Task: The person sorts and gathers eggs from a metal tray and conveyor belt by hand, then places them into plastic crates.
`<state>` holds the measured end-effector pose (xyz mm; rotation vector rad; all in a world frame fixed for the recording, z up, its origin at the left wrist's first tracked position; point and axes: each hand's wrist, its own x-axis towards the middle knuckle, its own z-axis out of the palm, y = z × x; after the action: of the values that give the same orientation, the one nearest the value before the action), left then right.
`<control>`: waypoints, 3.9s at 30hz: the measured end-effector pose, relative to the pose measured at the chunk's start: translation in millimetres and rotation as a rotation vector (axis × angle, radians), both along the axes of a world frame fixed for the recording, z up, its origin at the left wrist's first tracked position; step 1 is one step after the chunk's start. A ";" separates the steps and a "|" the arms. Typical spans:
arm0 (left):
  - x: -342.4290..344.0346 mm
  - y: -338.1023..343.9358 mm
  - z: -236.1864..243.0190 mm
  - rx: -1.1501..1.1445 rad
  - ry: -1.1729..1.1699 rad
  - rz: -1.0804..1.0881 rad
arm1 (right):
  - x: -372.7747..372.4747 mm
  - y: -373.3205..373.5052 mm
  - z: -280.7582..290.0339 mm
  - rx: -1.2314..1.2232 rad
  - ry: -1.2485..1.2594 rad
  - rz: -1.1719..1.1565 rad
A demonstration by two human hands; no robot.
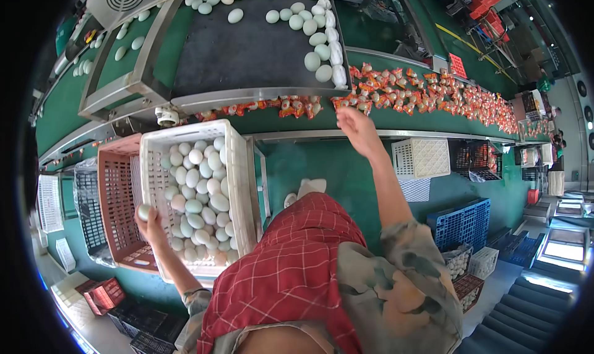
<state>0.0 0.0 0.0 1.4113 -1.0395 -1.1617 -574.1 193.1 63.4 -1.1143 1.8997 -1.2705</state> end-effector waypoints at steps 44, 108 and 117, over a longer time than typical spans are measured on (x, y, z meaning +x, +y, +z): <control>111.4 -142.3 -59.1 -0.101 -0.838 -0.043 | -90.9 -263.5 16.2 0.274 1.043 0.033; -449.3 -206.1 9.8 0.363 1.035 -0.759 | -224.0 -419.6 -35.6 0.412 0.794 0.359; -457.1 -208.8 17.6 0.371 1.108 -0.748 | -180.7 -401.2 -28.3 -0.101 0.229 0.234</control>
<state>-457.1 -208.8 17.6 0.3657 -0.5099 -2.3750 -754.8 -208.0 35.0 -1.5427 1.8149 -1.1585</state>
